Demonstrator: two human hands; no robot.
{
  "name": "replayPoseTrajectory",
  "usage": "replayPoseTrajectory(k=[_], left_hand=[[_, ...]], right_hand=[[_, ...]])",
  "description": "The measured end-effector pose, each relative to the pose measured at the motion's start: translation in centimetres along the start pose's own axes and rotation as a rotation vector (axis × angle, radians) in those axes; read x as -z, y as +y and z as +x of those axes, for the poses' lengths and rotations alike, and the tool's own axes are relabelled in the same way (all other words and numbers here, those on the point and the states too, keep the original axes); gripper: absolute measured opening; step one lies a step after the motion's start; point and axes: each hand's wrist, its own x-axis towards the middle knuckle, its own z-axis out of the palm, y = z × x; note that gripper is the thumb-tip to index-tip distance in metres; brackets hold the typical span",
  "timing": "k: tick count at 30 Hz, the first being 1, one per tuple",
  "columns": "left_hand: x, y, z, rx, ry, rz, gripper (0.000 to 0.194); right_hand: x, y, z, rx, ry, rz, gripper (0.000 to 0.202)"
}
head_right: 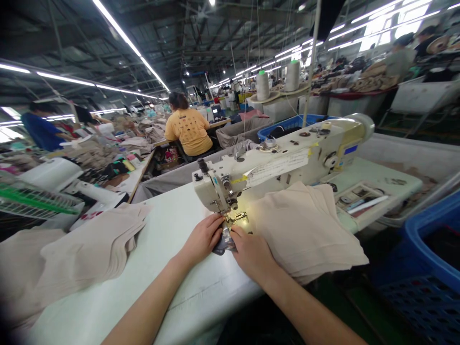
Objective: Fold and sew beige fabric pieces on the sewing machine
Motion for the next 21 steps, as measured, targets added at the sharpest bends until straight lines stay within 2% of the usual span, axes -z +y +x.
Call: replayPoseTrajectory(k=[11,18,21], left_hand=[[0.0,0.0,0.0,0.060,-0.032,0.048,0.037],[1.6,1.3,0.2,0.165,-0.093,0.134,0.031],[2.2,2.3,-0.3,0.206,-0.141,0.046,0.029]], right_hand=[[0.2,-0.1,-0.1,-0.004,-0.014,-0.007,0.035],[0.4,0.1,0.2,0.006,-0.011,0.012,0.033],[0.7,0.0,-0.1,-0.005,-0.013,0.020,0.031]])
